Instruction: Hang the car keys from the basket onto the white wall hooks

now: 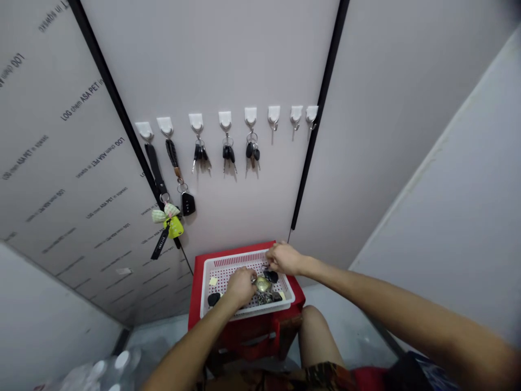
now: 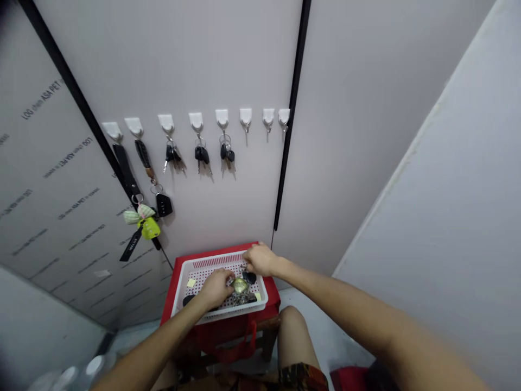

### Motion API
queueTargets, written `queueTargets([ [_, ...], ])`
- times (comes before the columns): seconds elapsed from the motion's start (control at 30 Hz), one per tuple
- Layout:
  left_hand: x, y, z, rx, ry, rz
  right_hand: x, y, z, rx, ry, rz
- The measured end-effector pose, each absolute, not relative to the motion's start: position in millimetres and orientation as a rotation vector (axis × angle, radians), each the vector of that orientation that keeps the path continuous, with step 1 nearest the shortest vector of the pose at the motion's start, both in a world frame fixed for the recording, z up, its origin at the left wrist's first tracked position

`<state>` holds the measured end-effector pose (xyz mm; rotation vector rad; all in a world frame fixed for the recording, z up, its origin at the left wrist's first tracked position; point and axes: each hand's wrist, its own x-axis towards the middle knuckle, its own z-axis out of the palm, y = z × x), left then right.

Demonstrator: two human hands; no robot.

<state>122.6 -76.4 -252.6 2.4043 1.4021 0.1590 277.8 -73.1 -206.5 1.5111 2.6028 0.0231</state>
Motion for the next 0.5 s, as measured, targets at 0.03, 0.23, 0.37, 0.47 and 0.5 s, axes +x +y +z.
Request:
queueTargets([
  [0.03, 125, -76, -252, 2.403, 1.385, 0.179, 278, -74, -207, 1.518, 2.604, -0.010],
  [0.23, 136, -78, -253, 2.402, 1.348, 0.197, 263, -79, -216, 1.546, 2.527, 0.006],
  [0.37, 131, -77, -257, 2.316, 1.354, 0.205, 260, -80, -224, 1.675, 2.491, -0.035],
  [0.47, 131, -74, -252, 2.189, 1.325, 0.373, 265, -78, -221, 1.912, 2.598, -0.290],
  [0.5, 133, -72, -245, 2.146, 1.290, 0.486, 267, -77, -215, 2.025, 2.659, -0.433],
])
